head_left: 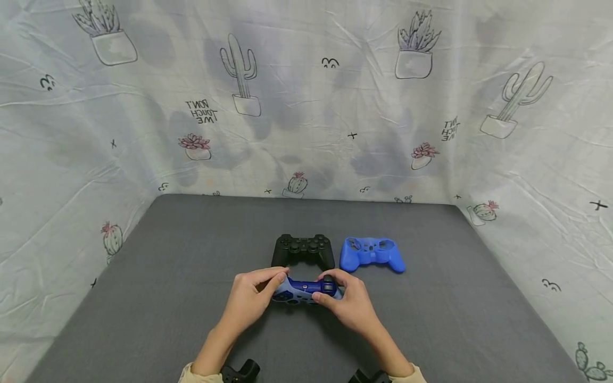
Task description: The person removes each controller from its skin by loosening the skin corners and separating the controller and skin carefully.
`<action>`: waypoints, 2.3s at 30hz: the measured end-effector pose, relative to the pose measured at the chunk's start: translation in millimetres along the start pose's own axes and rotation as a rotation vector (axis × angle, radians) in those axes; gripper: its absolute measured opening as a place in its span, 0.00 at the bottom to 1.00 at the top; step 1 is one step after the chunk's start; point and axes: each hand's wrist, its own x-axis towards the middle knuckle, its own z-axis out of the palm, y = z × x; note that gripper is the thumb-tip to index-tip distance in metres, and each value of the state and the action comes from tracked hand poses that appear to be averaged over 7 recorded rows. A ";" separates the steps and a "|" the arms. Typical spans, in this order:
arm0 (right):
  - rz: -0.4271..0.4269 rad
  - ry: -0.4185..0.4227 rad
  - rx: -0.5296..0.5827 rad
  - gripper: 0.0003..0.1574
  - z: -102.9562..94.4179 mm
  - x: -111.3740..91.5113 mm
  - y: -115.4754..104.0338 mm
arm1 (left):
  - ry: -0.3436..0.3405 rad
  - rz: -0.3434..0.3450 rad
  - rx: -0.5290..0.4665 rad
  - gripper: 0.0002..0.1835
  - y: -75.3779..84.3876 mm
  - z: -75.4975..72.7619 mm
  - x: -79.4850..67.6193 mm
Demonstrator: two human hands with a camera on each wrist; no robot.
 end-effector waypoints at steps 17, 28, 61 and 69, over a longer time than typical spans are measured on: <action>0.015 -0.020 0.030 0.20 -1.4 0.6 -0.2 | -0.107 0.190 0.049 0.11 0.8 -3.6 2.9; 0.015 -0.017 0.018 0.19 -0.4 1.1 1.5 | -0.067 0.241 0.039 0.05 1.0 -1.9 2.2; 0.001 -0.029 0.034 0.20 -2.8 0.5 2.0 | -0.096 0.256 -0.029 0.08 -4.7 -2.6 3.8; -0.017 -0.002 0.005 0.21 0.1 0.6 -1.5 | -0.087 0.317 -0.067 0.12 -8.7 -9.6 8.1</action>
